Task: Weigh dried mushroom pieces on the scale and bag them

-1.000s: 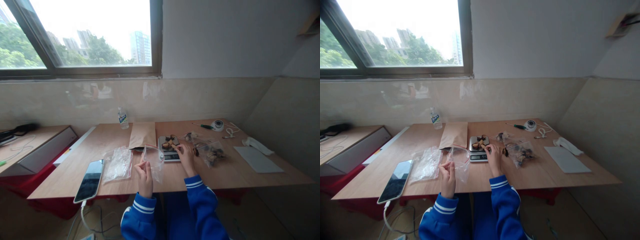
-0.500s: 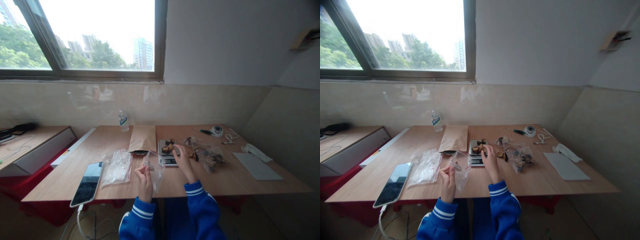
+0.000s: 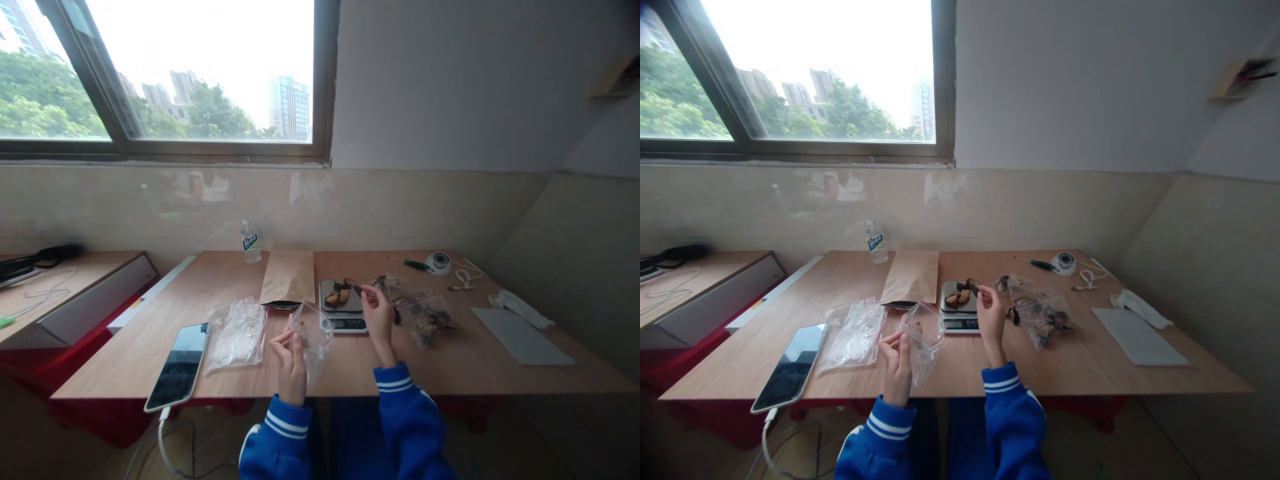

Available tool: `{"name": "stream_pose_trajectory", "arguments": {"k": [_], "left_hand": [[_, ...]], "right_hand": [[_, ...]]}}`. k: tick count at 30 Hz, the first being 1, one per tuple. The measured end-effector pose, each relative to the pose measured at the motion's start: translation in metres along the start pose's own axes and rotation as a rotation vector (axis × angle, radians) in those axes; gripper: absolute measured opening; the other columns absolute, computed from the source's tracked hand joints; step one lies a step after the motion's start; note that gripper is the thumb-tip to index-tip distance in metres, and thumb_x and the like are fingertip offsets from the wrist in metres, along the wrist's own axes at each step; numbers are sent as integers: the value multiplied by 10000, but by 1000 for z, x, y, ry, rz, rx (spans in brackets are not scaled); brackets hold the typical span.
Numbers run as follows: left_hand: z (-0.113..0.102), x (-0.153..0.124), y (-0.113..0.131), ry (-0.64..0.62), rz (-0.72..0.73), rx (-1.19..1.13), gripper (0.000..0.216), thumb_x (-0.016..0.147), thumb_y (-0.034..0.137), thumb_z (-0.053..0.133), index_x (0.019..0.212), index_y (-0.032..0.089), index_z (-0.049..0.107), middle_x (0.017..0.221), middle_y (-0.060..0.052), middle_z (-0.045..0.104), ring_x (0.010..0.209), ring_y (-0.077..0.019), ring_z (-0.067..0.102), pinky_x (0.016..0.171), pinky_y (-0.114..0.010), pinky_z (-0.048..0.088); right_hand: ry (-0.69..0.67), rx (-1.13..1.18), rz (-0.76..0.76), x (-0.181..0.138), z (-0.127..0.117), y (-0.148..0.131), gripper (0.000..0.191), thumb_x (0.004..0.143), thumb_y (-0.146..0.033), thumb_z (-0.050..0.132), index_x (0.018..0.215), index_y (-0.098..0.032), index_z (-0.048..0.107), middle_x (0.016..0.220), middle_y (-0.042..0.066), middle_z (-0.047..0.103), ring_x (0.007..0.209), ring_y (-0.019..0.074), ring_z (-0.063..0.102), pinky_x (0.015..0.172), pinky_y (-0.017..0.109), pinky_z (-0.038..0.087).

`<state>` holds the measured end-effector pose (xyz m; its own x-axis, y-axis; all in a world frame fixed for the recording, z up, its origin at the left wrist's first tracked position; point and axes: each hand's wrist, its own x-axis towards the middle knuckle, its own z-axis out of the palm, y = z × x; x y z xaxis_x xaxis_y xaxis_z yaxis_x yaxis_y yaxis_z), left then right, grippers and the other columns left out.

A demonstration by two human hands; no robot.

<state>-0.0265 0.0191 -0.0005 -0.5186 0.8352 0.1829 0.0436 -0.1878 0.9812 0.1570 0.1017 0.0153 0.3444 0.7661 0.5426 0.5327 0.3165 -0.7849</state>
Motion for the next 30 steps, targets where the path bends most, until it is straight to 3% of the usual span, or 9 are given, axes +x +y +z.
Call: {"name": "stream_pose_trajectory", "arguments": {"k": [5, 9, 14, 17, 21, 24, 26, 28, 30], "left_hand": [[1, -2, 1, -30, -33, -63, 451, 774, 614, 497, 901, 187, 429, 996, -132, 591, 937, -239, 603, 818, -404, 499], [1, -2, -1, -40, -88, -77, 478, 771, 629, 483, 937, 189, 399, 963, -109, 599, 889, -219, 617, 767, -378, 510], [-2, -1, 0, -41, -102, -87, 457, 783, 600, 490, 955, 186, 396, 1003, -115, 581, 923, -216, 606, 769, -364, 500], [-5, 2, -2, -9, -93, -83, 447, 786, 595, 492, 952, 190, 401, 1014, -109, 572, 969, -218, 592, 829, -383, 481], [-9, 8, -9, 32, -95, -70, 447, 778, 599, 500, 952, 198, 408, 958, -78, 582, 925, -211, 602, 821, -406, 481], [-10, 9, -10, 48, -83, -55, 456, 765, 596, 521, 946, 190, 423, 935, -79, 588, 894, -208, 606, 799, -391, 489], [-9, 8, -8, 37, -77, -55, 459, 761, 594, 528, 943, 185, 429, 917, -83, 599, 863, -206, 614, 777, -379, 498], [-7, 6, -5, 24, -74, -70, 457, 766, 593, 520, 948, 184, 429, 920, -91, 611, 841, -207, 623, 751, -372, 507], [-5, 4, -2, 19, -76, -98, 457, 778, 592, 503, 965, 183, 425, 938, -105, 619, 851, -215, 631, 736, -370, 513]], "right_hand": [[-458, 238, -80, 10, -12, -32, 324, 884, -390, 453, 1113, -225, 613, 1037, 61, 682, 956, 192, 625, 846, 338, 479], [-331, -11, -165, 13, 12, -10, 314, 883, -361, 437, 1070, -222, 648, 1120, 90, 622, 1082, 225, 546, 951, 400, 421], [-329, -358, -201, -3, 50, 24, 300, 800, -291, 568, 1082, -231, 649, 1165, 121, 553, 1094, 290, 492, 932, 454, 411], [-318, -355, -200, -7, 55, 33, 257, 792, -282, 583, 1034, -239, 657, 1081, 99, 578, 984, 275, 531, 883, 441, 434], [-251, -157, -157, -2, 45, 34, 214, 800, -330, 583, 956, -212, 670, 1009, 93, 591, 938, 251, 563, 854, 415, 459], [-142, 25, -90, 3, 32, 19, 256, 802, -370, 586, 957, -184, 667, 1011, 111, 604, 966, 244, 573, 854, 404, 471], [-141, 118, -87, 3, 22, -4, 282, 796, -380, 599, 991, -187, 663, 1062, 118, 609, 1025, 244, 562, 858, 392, 475], [-290, 182, -129, -1, 9, -32, 293, 788, -373, 620, 1039, -226, 658, 1146, 97, 599, 1099, 235, 538, 875, 376, 474], [-581, 217, -213, -6, -2, -62, 268, 796, -347, 622, 1046, -262, 666, 1177, 57, 604, 1127, 214, 537, 961, 384, 424]]}}
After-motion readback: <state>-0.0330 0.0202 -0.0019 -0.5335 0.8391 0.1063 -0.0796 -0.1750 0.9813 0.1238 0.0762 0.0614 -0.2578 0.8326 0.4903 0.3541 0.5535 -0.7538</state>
